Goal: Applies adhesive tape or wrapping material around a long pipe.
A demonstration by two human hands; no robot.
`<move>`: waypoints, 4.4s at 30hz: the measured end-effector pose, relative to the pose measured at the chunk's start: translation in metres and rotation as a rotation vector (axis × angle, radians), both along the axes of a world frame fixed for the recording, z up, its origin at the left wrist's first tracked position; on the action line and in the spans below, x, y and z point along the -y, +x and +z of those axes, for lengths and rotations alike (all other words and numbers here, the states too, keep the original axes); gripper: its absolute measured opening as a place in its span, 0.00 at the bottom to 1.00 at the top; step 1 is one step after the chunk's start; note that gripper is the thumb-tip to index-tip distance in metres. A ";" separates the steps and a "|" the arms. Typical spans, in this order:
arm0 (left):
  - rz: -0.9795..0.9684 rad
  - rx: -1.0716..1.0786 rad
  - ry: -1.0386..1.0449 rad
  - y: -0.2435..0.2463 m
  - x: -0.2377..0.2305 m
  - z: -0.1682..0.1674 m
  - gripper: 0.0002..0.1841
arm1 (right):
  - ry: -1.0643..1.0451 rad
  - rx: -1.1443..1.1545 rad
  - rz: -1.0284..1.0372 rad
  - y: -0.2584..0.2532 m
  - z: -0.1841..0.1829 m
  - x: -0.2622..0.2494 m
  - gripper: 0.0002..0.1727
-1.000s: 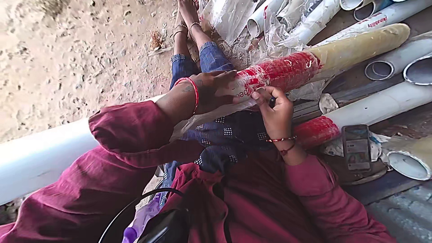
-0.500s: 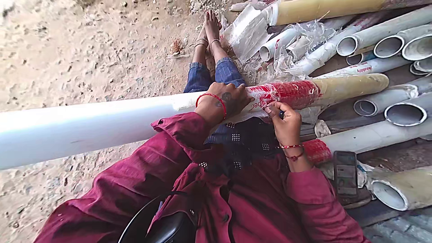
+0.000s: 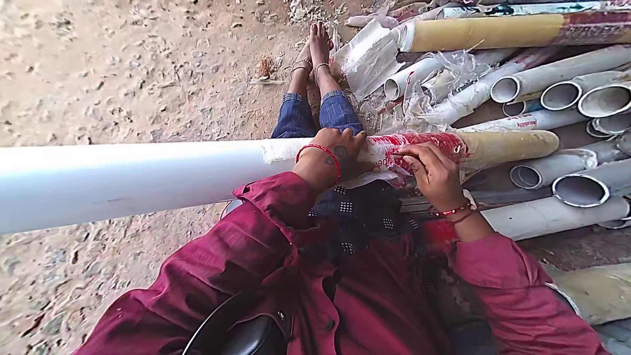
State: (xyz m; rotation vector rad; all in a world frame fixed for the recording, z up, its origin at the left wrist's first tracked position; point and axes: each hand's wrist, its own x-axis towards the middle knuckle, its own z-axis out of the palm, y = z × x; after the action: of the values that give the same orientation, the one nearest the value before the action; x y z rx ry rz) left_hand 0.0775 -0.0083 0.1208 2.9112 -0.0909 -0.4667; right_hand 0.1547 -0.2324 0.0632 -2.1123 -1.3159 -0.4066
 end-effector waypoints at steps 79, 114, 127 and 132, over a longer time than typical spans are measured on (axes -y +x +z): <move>-0.768 0.431 -0.375 0.038 0.018 -0.024 0.11 | 0.727 -0.506 -0.653 -0.031 -0.027 -0.008 0.16; -0.382 0.726 -0.110 -0.057 0.056 -0.066 0.17 | -0.201 0.106 -0.040 -0.010 -0.004 0.007 0.16; -0.425 0.806 -0.136 -0.053 0.048 -0.069 0.15 | -0.451 0.414 -0.004 -0.012 0.020 0.004 0.12; -0.430 0.819 -0.171 -0.051 0.046 -0.070 0.15 | -0.543 0.543 -0.060 -0.026 0.023 0.000 0.10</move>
State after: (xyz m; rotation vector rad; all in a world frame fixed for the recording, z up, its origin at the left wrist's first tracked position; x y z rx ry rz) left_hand 0.0266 -0.0545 0.0505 2.6967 -0.8228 0.6708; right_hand 0.1290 -0.2325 0.0861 -2.6026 -1.8314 -0.7572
